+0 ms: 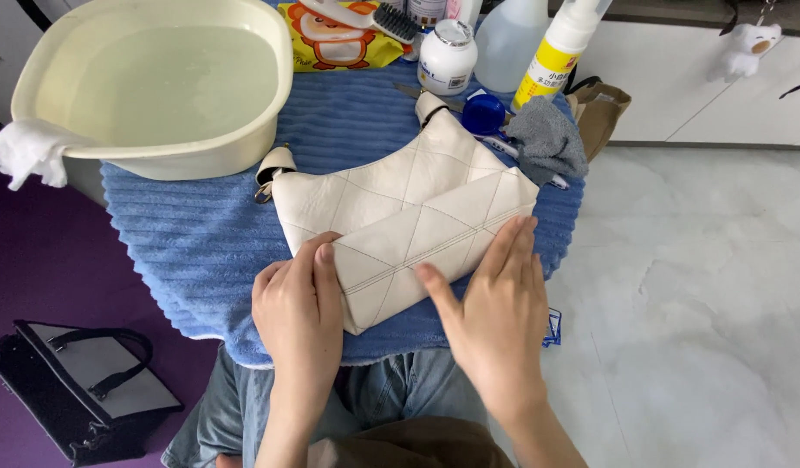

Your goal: A person is performing a final wipe-down of a white quilted leather bag using a cloth and cleaning solutions at a workstation.

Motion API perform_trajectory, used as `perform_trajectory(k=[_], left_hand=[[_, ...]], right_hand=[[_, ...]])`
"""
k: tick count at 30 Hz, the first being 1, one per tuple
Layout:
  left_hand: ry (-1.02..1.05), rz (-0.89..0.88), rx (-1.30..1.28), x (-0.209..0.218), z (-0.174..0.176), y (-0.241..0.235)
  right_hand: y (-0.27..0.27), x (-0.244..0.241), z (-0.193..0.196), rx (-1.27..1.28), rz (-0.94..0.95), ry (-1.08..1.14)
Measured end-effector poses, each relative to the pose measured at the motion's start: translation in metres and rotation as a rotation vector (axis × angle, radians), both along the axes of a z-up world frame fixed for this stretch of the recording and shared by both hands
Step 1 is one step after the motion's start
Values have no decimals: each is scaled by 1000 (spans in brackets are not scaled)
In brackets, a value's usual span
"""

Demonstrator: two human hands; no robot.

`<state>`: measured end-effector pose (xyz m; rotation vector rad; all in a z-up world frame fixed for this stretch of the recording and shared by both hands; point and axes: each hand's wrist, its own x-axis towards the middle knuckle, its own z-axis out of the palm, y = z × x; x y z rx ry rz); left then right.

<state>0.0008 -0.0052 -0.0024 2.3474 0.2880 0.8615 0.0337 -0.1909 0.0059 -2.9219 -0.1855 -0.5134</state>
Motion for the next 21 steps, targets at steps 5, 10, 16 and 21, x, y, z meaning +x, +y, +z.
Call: perform_trajectory(k=[5,10,16,21], left_hand=[[3,-10,-2,0,2,0],[22,-16,-19,1,1,2],[22,-27,-3,3,0,4],[-7,-38,-17,1,1,4]], right_hand=[[27,-51,1,-21,229,-51],[46,-56,9,387,836,66],[31,13,28,167,597,167],[8,39,25,275,301,152]])
